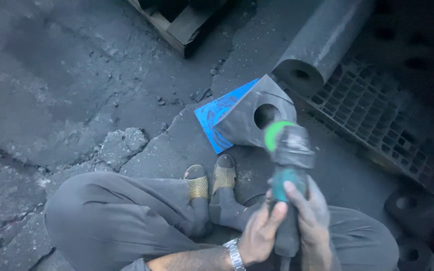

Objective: The person sits on the floor and uses an angle grinder to grind the surfaces of a black metal pipe-fitting casting resting on a blue pad. They periodically reposition and turn the casting by hand to grind different areas, then resume grinding.

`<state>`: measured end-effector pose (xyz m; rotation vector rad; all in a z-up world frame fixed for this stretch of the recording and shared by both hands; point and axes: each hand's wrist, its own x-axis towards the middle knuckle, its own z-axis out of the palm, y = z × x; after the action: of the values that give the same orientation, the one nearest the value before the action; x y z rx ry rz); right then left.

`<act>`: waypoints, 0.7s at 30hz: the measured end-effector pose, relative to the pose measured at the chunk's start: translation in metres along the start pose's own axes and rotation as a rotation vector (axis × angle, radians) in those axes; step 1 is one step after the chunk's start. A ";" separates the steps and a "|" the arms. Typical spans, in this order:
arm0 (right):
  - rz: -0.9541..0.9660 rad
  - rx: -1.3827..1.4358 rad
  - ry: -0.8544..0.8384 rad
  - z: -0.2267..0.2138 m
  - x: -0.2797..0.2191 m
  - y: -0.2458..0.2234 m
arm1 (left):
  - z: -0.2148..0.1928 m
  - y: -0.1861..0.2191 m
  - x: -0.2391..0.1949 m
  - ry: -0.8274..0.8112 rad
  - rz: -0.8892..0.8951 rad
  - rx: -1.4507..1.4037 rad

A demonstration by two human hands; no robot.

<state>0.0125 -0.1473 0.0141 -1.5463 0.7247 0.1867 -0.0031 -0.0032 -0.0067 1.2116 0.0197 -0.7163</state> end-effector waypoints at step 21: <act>-0.014 -0.043 -0.085 0.006 -0.012 -0.001 | 0.008 -0.023 -0.016 0.034 0.047 0.008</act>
<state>0.0052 -0.1380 0.0204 -1.5740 0.6465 0.2577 -0.0300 -0.0058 -0.0173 1.2283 0.0164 -0.6548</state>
